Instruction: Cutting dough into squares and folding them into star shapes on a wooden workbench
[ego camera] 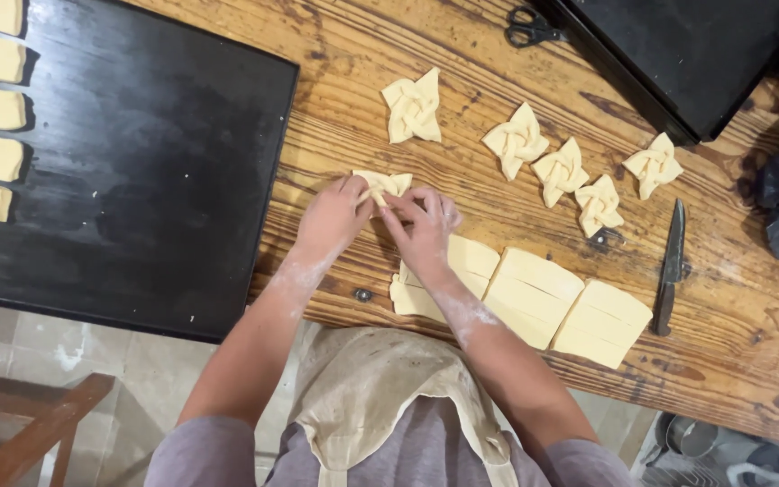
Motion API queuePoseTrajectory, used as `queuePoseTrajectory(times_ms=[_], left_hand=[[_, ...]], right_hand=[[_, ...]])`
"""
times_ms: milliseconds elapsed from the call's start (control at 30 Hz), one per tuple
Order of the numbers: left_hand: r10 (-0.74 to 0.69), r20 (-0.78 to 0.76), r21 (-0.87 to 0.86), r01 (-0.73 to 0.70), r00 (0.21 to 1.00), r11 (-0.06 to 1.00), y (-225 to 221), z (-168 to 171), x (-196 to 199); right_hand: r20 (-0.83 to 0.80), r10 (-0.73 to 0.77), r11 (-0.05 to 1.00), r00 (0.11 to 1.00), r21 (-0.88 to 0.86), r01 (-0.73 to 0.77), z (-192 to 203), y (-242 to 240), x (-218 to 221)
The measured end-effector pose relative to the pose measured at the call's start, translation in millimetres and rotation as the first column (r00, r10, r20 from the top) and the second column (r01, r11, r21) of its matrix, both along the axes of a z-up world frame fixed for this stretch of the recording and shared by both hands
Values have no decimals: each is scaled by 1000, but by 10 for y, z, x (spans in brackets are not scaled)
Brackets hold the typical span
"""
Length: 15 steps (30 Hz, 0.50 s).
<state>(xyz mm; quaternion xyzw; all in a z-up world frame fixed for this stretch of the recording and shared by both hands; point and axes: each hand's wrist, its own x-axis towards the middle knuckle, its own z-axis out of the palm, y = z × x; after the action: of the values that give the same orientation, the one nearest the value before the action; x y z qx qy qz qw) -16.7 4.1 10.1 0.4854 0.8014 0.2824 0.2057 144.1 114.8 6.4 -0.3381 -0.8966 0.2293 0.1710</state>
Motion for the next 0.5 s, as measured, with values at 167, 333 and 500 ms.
queuePoseTrajectory(times_ms=[167, 333, 500], left_hand=[[130, 15, 43, -130, 991, 991, 60, 49, 81], [243, 257, 26, -258, 935, 966, 60, 43, 111], [235, 409, 29, -270, 882, 963, 84, 165, 36]], right_hand=[[12, -90, 994, 996, -63, 90, 15, -82, -62], [115, -131, 991, 985, 37, 128, 71, -153, -177], [158, -145, 989, 977, 44, 140, 145, -204, -251]])
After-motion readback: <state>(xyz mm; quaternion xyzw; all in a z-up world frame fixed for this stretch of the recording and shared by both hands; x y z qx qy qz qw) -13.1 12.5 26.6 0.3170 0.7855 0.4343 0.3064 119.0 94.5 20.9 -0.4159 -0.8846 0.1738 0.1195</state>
